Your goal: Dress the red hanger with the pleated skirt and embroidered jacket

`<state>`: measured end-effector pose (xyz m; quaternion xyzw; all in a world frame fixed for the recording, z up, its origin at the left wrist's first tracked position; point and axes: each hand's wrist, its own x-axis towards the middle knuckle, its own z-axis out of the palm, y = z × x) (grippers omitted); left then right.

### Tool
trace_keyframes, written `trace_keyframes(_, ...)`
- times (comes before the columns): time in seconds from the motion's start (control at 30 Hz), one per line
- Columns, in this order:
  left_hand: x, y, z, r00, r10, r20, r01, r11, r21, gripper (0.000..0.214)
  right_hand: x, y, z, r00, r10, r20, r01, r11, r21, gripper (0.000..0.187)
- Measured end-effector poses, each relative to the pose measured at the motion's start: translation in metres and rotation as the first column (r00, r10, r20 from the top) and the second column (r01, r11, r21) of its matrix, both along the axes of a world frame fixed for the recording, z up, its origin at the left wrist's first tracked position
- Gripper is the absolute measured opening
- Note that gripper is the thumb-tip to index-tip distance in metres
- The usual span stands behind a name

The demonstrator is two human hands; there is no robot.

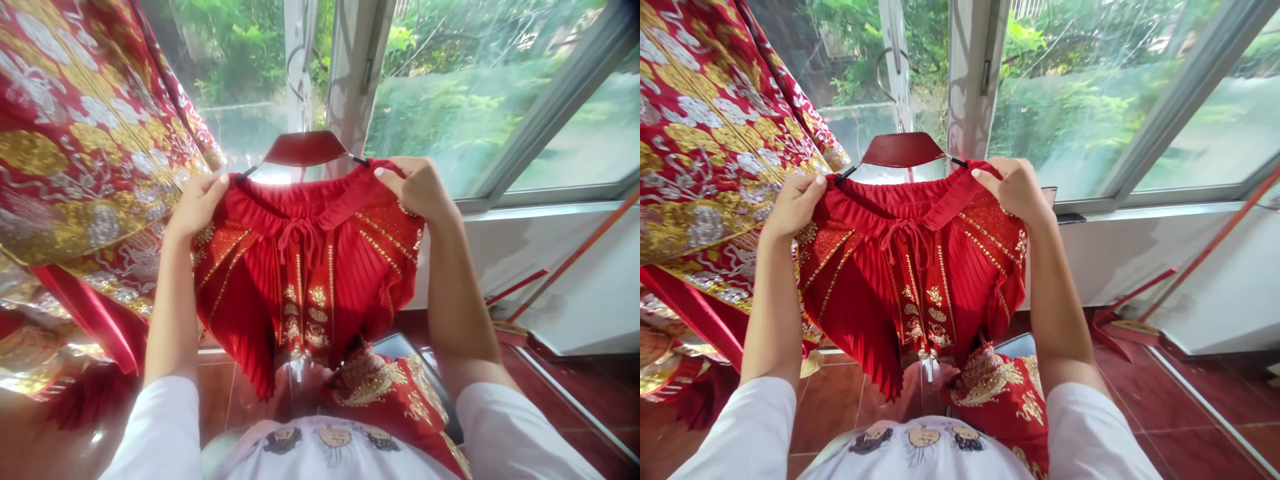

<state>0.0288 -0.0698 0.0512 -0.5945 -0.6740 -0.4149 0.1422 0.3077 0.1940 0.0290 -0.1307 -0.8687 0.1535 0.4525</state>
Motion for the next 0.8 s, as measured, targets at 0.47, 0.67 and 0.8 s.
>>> trace_keyframes(0.47,0.001,0.006,-0.009,0.983,0.169,0.069,-0.176,0.977,0.119,0.061,-0.003,0.008,0.017,0.983,0.058,0.175,0.029,0.889,-0.458,0.054)
trace_keyframes(0.67,0.016,0.0,-0.04,0.928,0.373,0.004,-0.354,0.877,0.325,0.055,0.02,0.003,-0.017,0.991,-0.133,0.018,0.134,0.977,-0.165,0.066)
trace_keyframes(0.8,0.048,-0.008,-0.122,0.82,0.573,-0.003,-0.528,0.758,0.383,0.064,0.066,-0.01,-0.089,0.999,-0.044,-0.028,0.037,0.976,-0.217,0.071)
